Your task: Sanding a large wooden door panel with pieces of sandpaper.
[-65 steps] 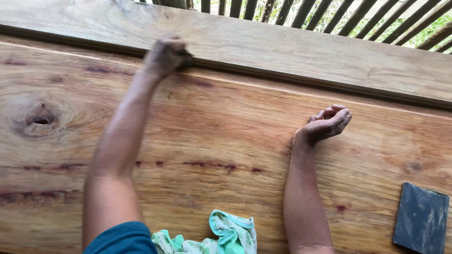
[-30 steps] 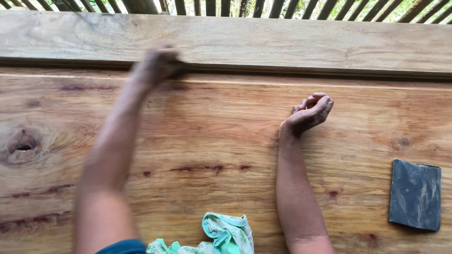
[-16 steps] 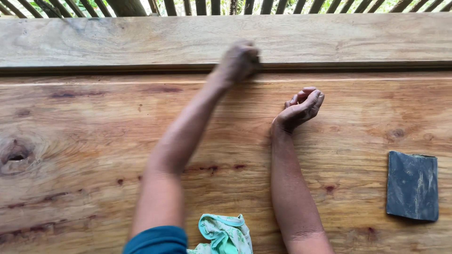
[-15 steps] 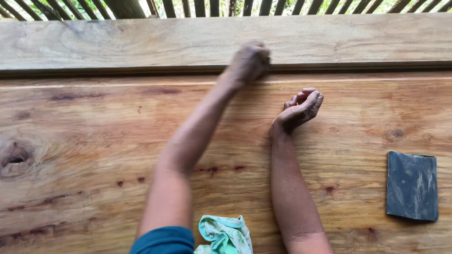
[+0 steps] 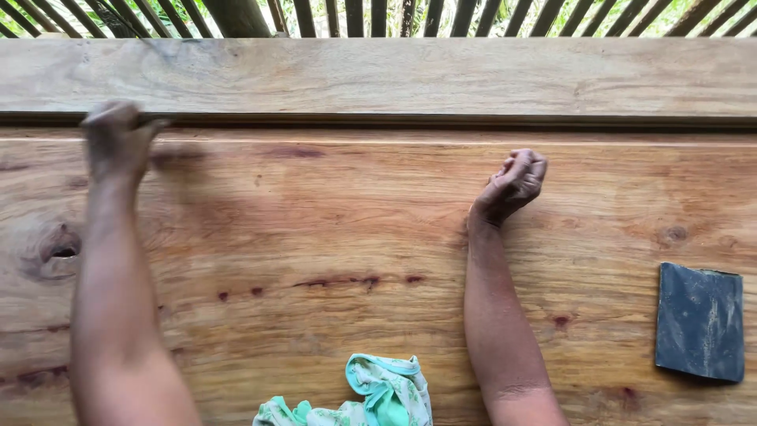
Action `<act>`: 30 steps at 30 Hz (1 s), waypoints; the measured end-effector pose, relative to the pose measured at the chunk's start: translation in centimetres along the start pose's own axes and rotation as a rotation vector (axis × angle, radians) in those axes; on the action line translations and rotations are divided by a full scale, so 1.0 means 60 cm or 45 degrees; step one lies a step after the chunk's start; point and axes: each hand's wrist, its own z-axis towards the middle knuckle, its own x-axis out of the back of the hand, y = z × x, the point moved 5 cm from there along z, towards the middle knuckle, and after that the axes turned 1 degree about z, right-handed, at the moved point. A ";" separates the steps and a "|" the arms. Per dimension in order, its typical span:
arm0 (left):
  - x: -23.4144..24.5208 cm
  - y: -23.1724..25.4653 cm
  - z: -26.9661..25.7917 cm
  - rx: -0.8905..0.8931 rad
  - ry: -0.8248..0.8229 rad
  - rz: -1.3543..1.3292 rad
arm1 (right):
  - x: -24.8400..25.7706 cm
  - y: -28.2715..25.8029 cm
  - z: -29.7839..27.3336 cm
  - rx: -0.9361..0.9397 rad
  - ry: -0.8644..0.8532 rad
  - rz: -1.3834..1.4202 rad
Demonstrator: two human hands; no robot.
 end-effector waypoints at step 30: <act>0.044 0.083 -0.272 -0.076 0.653 0.242 | 0.107 -0.054 0.201 0.947 -0.921 -1.914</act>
